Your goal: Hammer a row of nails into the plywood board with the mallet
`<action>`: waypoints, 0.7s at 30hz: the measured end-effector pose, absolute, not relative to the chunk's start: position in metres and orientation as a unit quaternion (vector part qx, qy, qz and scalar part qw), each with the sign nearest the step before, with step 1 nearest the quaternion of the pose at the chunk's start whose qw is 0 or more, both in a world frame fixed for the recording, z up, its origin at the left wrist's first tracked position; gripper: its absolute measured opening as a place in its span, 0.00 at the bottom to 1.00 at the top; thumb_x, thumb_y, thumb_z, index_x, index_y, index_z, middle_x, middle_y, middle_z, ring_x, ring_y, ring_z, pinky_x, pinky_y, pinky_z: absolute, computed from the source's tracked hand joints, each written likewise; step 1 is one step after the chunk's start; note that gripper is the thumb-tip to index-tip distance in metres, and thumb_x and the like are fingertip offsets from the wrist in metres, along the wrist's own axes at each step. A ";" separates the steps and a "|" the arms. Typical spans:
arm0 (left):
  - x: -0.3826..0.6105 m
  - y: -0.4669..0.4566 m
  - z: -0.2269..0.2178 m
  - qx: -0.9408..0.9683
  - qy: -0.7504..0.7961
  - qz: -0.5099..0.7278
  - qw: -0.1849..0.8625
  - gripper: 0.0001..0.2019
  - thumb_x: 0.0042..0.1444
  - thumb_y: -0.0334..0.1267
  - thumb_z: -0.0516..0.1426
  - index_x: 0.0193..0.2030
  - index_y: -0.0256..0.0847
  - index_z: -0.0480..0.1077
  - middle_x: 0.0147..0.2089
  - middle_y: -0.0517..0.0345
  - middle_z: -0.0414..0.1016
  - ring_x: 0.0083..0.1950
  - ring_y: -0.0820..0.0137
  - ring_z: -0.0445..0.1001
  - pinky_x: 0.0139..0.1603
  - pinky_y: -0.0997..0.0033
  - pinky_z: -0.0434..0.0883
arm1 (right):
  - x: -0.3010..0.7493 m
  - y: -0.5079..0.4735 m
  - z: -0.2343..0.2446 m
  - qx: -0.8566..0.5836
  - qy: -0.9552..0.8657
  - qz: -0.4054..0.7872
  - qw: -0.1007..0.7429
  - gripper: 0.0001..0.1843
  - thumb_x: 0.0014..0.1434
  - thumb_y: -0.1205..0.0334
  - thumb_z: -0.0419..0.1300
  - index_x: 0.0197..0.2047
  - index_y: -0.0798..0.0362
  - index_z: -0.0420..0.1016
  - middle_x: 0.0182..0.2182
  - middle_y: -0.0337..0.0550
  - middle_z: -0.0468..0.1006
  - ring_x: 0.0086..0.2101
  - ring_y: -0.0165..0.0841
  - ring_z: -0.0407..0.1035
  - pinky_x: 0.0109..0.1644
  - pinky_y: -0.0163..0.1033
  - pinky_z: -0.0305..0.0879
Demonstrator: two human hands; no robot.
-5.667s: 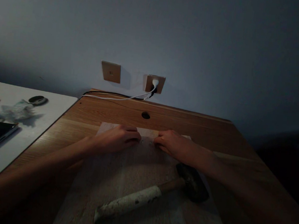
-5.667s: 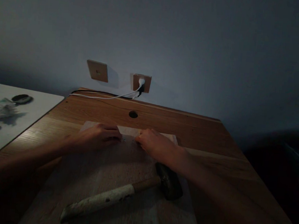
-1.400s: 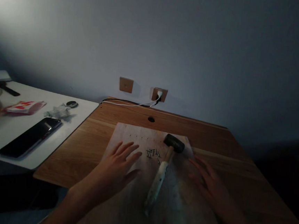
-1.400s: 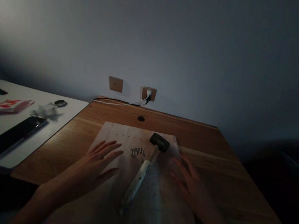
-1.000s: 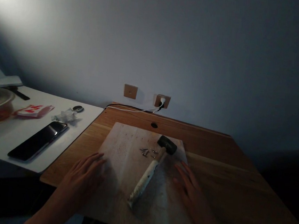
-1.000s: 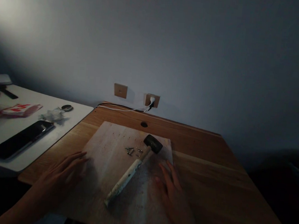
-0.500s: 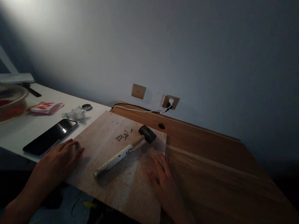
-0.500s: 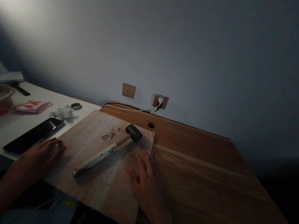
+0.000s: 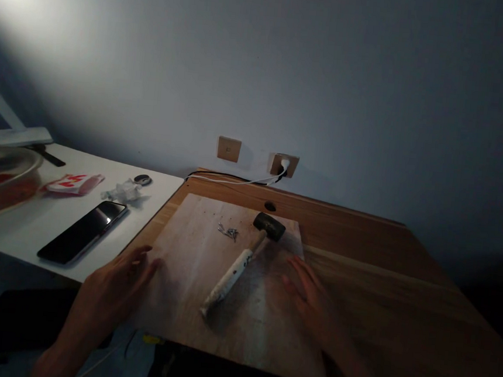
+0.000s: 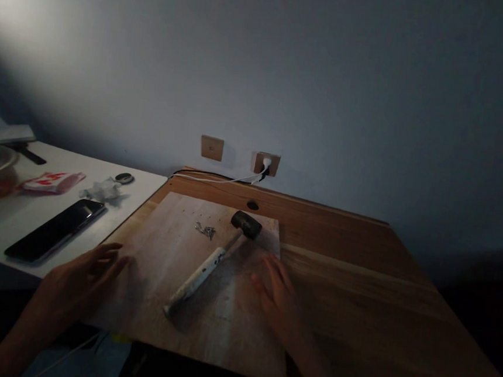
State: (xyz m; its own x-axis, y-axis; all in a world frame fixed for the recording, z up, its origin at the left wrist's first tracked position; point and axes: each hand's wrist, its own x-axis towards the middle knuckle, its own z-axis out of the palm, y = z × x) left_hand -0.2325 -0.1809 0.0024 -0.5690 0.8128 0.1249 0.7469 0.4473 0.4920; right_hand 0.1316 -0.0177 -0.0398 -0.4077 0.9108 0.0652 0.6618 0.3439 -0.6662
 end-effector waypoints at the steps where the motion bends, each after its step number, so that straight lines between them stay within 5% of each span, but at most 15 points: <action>1: -0.223 -0.182 0.002 0.463 0.838 0.272 0.094 0.28 0.60 0.63 0.53 0.55 0.44 0.76 0.46 0.48 0.84 0.41 0.55 0.84 0.38 0.61 0.80 | 0.146 -0.013 -0.039 -0.505 -0.785 0.280 0.226 0.38 0.70 0.34 0.47 0.69 0.52 0.68 0.71 0.54 0.63 0.70 0.47 0.58 0.75 0.59 0.53; 7: -0.175 -0.189 -0.014 0.561 0.705 0.330 0.282 0.20 0.64 0.58 0.53 0.47 0.47 0.78 0.38 0.57 0.84 0.36 0.64 0.84 0.33 0.74 0.79 | 0.244 -0.005 -0.038 -0.570 -0.741 0.247 0.256 0.34 0.65 0.33 0.53 0.62 0.47 0.75 0.62 0.52 0.75 0.62 0.50 0.70 0.69 0.60 0.64; 12: -0.162 -0.170 -0.031 0.650 0.687 0.284 0.156 0.16 0.65 0.53 0.54 0.47 0.49 0.79 0.40 0.57 0.83 0.37 0.64 0.83 0.37 0.70 0.80 | 0.280 -0.029 -0.037 -0.603 -0.741 0.164 0.245 0.30 0.68 0.40 0.54 0.65 0.49 0.72 0.60 0.53 0.78 0.58 0.50 0.74 0.64 0.62 0.70; 15: -0.155 -0.147 -0.030 0.698 0.666 0.259 0.051 0.17 0.68 0.50 0.51 0.47 0.48 0.78 0.45 0.53 0.80 0.43 0.61 0.82 0.44 0.62 0.80 | 0.270 -0.047 -0.031 -0.521 -0.805 0.043 0.282 0.24 0.71 0.57 0.52 0.68 0.46 0.69 0.66 0.52 0.70 0.64 0.47 0.68 0.65 0.59 0.70; 18: -0.140 -0.122 -0.022 0.757 0.604 0.247 0.024 0.16 0.70 0.47 0.51 0.55 0.48 0.75 0.56 0.50 0.77 0.53 0.59 0.79 0.56 0.55 0.78 | 0.249 -0.060 -0.018 -0.369 -0.899 -0.006 0.238 0.35 0.66 0.76 0.48 0.71 0.37 0.65 0.72 0.44 0.62 0.72 0.43 0.53 0.67 0.58 0.68; 21: -0.116 -0.095 -0.017 0.820 0.530 0.212 0.050 0.17 0.70 0.43 0.54 0.63 0.49 0.69 0.66 0.50 0.71 0.64 0.57 0.73 0.63 0.52 0.74 | 0.229 -0.061 -0.004 -0.283 -0.947 -0.019 0.149 0.39 0.62 0.81 0.51 0.71 0.38 0.65 0.73 0.42 0.61 0.74 0.45 0.47 0.69 0.60 0.64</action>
